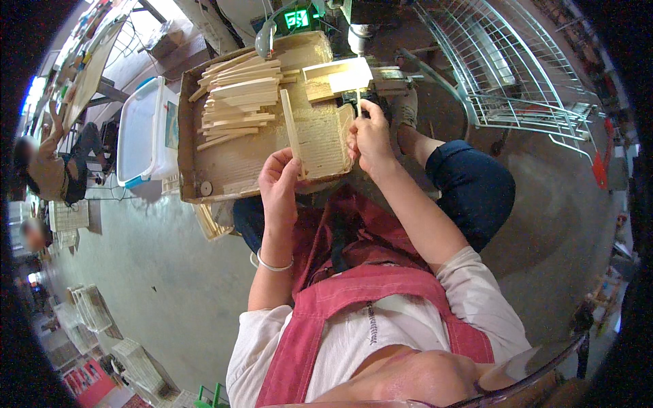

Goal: The person sits on the floor and repeatedly picks up thin wooden sticks from a tray, aligns them in small groups, and places them into a wooden jig or holder. The person continues this process throughout the clip, handling the sticks one at a time or in small batches.

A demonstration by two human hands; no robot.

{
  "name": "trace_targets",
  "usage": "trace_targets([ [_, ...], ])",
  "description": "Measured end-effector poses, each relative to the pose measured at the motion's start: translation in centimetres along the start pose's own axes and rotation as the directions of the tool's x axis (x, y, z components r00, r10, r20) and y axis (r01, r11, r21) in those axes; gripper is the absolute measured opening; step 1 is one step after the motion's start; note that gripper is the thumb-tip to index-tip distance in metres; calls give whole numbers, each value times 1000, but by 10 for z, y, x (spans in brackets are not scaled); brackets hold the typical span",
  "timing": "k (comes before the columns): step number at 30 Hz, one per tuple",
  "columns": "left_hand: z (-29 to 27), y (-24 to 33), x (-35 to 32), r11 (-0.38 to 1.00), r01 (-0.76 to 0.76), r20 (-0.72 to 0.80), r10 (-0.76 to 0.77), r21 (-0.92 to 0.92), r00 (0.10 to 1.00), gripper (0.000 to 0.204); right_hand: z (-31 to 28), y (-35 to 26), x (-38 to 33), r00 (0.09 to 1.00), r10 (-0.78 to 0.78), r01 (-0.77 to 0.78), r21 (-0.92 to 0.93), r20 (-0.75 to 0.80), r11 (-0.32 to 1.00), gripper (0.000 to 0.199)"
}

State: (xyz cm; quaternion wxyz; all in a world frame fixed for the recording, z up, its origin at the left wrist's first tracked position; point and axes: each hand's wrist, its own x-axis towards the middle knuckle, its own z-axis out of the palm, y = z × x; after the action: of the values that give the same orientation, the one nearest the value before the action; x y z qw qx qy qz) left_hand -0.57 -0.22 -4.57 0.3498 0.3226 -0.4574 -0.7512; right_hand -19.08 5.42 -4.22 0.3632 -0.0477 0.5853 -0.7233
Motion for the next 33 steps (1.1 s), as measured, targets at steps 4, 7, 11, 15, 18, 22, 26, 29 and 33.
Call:
trace_targets([
  [4, 1, 12, 17, 981, 70, 1, -71, 181, 997, 26, -12, -13, -4, 945, 153, -110, -161, 289, 981, 46],
  [7, 6, 15, 51, 946, 88, 37, -104, 313, 994, 25, -27, -17, -7, 985, -42, 85, -253, 168, 964, 48],
  [11, 19, 7, 109, 884, 71, 127, -145, 463, 981, 31, -61, -5, 5, 935, -284, 352, -461, 212, 815, 43],
  [15, 21, -9, 171, 865, 105, 204, -231, 491, 951, 28, -68, -3, 12, 913, -331, 407, -527, 237, 746, 38],
  [18, 33, -5, 190, 888, 195, 194, -296, 417, 935, 28, -75, -1, 25, 906, -354, 421, -554, 231, 718, 38],
  [22, 21, -24, 211, 945, 217, 73, -241, 245, 968, 23, -73, 5, 32, 887, -388, 458, -568, 248, 684, 38],
  [26, 32, -33, 210, 972, 128, -34, -123, 198, 992, 24, -72, 8, 31, 879, -413, 471, -571, 239, 672, 39],
  [29, 42, -39, 212, 974, 47, -136, -17, 221, 991, 25, -73, 16, 34, 851, -472, 511, -577, 232, 637, 40],
  [33, 49, -42, 216, 964, 70, -179, -24, 258, 984, 28, -76, 20, 37, 851, -468, 516, -551, 240, 656, 41],
])
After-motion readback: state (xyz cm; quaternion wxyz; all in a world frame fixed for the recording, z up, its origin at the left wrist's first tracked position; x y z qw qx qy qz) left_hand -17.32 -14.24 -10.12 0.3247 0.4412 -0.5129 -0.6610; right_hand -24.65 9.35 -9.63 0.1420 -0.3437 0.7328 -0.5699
